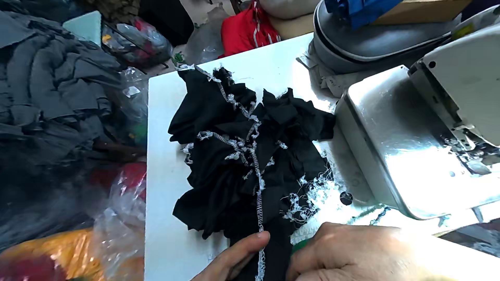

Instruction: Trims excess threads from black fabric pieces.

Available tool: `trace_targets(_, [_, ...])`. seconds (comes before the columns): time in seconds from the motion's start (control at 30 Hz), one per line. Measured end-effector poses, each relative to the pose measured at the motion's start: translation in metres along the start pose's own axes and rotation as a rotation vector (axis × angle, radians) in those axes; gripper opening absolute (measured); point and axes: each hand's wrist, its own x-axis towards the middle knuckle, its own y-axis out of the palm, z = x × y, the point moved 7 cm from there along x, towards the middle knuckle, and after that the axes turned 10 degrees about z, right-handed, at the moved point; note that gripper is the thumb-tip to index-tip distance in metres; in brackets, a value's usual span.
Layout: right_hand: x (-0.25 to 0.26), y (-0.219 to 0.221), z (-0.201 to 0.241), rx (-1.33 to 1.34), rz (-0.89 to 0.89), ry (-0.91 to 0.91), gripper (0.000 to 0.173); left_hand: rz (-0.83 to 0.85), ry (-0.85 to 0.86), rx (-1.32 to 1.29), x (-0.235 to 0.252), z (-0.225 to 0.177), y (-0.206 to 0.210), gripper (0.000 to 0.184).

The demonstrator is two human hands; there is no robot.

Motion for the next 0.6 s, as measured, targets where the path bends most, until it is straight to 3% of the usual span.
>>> trace_targets(0.23, [0.014, 0.001, 0.01, -0.001, -0.023, -0.075, 0.041, 0.019, -0.015, -0.008, 0.002, 0.002, 0.004, 0.016])
trace_targets(0.4, [0.01, -0.005, 0.011, 0.01, -0.169, -0.15, 0.037, -0.02, -0.065, -0.002, 0.002, 0.003, 0.005, 0.016])
trace_targets(0.5, [-0.001, -0.018, 0.009, 0.072, -0.32, -0.089, 0.041, 0.007, -0.038, 0.066, 0.002, 0.001, 0.005, 0.019])
trace_targets(0.6, [-0.009, -0.04, 0.004, 0.031, -0.554, 0.089, 0.046, 0.012, -0.013, 0.055, 0.002, 0.002, 0.006, 0.019])
